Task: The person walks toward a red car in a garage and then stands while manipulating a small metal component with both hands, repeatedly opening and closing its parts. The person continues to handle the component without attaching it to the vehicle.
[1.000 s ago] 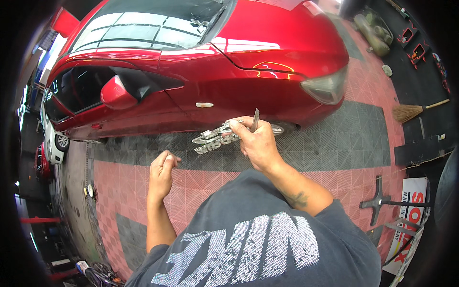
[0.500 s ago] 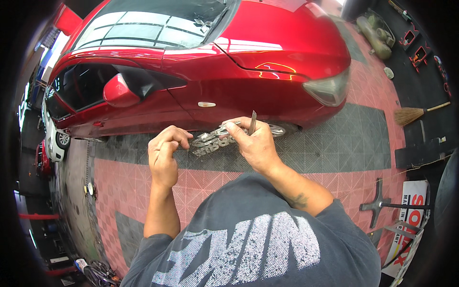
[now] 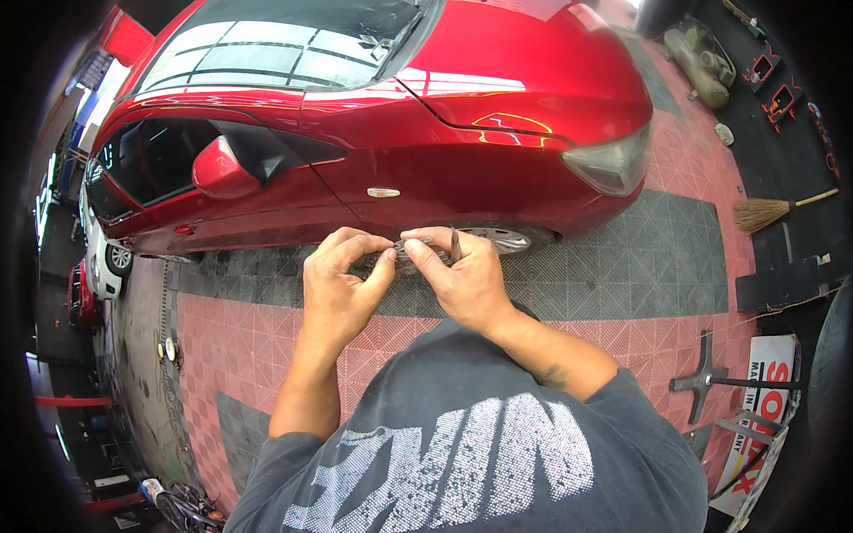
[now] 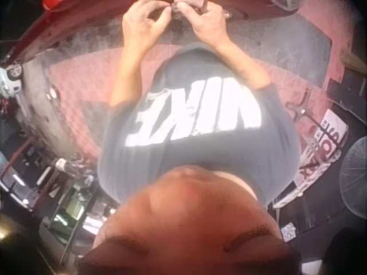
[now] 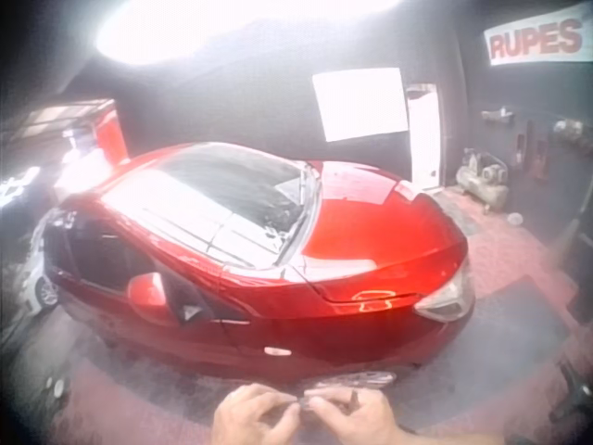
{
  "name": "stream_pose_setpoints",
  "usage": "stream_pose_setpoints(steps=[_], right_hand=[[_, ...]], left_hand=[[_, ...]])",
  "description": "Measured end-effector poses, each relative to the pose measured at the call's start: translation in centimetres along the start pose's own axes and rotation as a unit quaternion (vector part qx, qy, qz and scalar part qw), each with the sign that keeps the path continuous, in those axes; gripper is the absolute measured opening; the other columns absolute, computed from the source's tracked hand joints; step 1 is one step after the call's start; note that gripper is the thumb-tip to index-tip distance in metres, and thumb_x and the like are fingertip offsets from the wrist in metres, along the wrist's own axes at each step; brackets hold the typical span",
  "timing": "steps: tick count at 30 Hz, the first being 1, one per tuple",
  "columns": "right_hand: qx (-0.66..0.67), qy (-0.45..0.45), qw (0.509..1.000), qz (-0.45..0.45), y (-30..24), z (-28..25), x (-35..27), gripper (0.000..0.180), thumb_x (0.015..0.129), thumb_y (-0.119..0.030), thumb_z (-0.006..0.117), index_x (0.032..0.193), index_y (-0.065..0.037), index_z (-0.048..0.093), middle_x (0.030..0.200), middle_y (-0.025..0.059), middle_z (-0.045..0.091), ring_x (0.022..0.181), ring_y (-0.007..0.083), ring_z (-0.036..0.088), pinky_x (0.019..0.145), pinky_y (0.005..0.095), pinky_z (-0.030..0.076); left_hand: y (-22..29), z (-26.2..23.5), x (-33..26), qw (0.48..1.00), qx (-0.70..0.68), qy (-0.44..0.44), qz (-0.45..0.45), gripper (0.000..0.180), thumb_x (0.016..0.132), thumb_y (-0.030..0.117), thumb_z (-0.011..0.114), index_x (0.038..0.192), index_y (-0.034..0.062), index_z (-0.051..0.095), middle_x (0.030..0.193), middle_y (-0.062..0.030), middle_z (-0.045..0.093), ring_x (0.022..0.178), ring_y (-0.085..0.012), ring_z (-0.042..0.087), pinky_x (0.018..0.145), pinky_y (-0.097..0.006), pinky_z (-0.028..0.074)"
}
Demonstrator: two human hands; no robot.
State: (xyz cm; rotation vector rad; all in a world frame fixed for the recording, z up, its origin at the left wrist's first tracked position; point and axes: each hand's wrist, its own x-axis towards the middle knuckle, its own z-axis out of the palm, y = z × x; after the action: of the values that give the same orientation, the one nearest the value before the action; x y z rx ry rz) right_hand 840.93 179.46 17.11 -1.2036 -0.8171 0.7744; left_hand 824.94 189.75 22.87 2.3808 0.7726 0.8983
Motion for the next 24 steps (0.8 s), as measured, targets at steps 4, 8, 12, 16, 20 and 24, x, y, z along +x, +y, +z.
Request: stream_pose_setpoints(steps=[4, 8, 12, 16, 20, 24], right_hand=[[-0.092, 0.017, 0.992, -0.081, -0.7, 0.5, -0.8, 0.021, 0.104, -0.012, 0.078, 0.119, 0.003, 0.082, 0.097, 0.0127, 0.085, 0.083, 0.0131, 0.078, 0.076, 0.0282, 0.062], [-0.139, 0.023, 0.979, -0.145, -0.4, 0.3, -1.2, 0.021, 0.102, -0.010, 0.079, 0.118, 0.003, 0.083, 0.096, 0.0160, 0.085, 0.079, 0.0173, 0.080, 0.072, 0.0289, 0.061], [-0.135, 0.036, 0.976, -0.166, -0.3, 0.3, -1.1, 0.021, 0.102, -0.010, 0.079, 0.118, 0.003, 0.083, 0.094, 0.0143, 0.084, 0.080, 0.0157, 0.080, 0.070, 0.0303, 0.060], [-0.060, 0.035, 0.997, -0.043, -0.7, -0.4, -0.2, 0.021, 0.106, -0.014, 0.076, 0.117, 0.003, 0.082, 0.095, 0.0105, 0.085, 0.086, 0.0121, 0.079, 0.076, 0.0295, 0.062], [-0.040, 0.032, 0.999, -0.011, -0.5, -0.8, 0.2, 0.022, 0.107, -0.016, 0.075, 0.116, 0.003, 0.082, 0.099, 0.0096, 0.084, 0.090, 0.0125, 0.078, 0.081, 0.0294, 0.062], [-0.076, 0.023, 0.997, -0.005, -0.3, -0.7, 0.1, 0.023, 0.107, -0.016, 0.076, 0.117, 0.002, 0.082, 0.099, 0.0092, 0.084, 0.091, 0.0126, 0.078, 0.082, 0.0302, 0.062]], left_hand=[[0.8, 1.4, -0.3, 0.995, -0.072, 0.025, -0.063, 0.009, 0.086, 0.004, 0.077, 0.093, -0.0007, 0.078, 0.087, -0.0122, 0.076, 0.078, -0.0261, 0.074, 0.074, -0.037, 0.058], [0.1, 3.5, -0.8, 0.992, -0.085, 0.083, -0.040, 0.009, 0.085, -0.002, 0.074, 0.093, 0.0004, 0.077, 0.084, -0.0128, 0.075, 0.072, -0.0244, 0.073, 0.067, -0.037, 0.058], [-0.9, 4.3, -1.5, 0.993, -0.046, 0.108, -0.016, 0.012, 0.085, -0.004, 0.072, 0.096, -0.0004, 0.076, 0.086, -0.0134, 0.076, 0.075, -0.0256, 0.074, 0.070, -0.038, 0.059], [-0.3, 2.7, -1.6, 0.985, -0.151, 0.024, -0.078, 0.017, 0.092, -0.002, 0.073, 0.108, -0.0018, 0.080, 0.101, -0.0141, 0.081, 0.091, -0.0220, 0.077, 0.085, -0.034, 0.060], [0.2, 1.8, -1.6, 0.995, -0.101, 0.015, -0.011, 0.019, 0.094, 0.000, 0.078, 0.112, -0.0013, 0.082, 0.107, -0.0155, 0.083, 0.101, -0.0238, 0.080, 0.092, -0.034, 0.061], [-0.9, 2.4, -1.9, 0.996, -0.077, 0.017, -0.038, 0.019, 0.092, 0.004, 0.084, 0.110, -0.0007, 0.083, 0.107, -0.0157, 0.083, 0.098, -0.0255, 0.081, 0.090, -0.035, 0.063]])
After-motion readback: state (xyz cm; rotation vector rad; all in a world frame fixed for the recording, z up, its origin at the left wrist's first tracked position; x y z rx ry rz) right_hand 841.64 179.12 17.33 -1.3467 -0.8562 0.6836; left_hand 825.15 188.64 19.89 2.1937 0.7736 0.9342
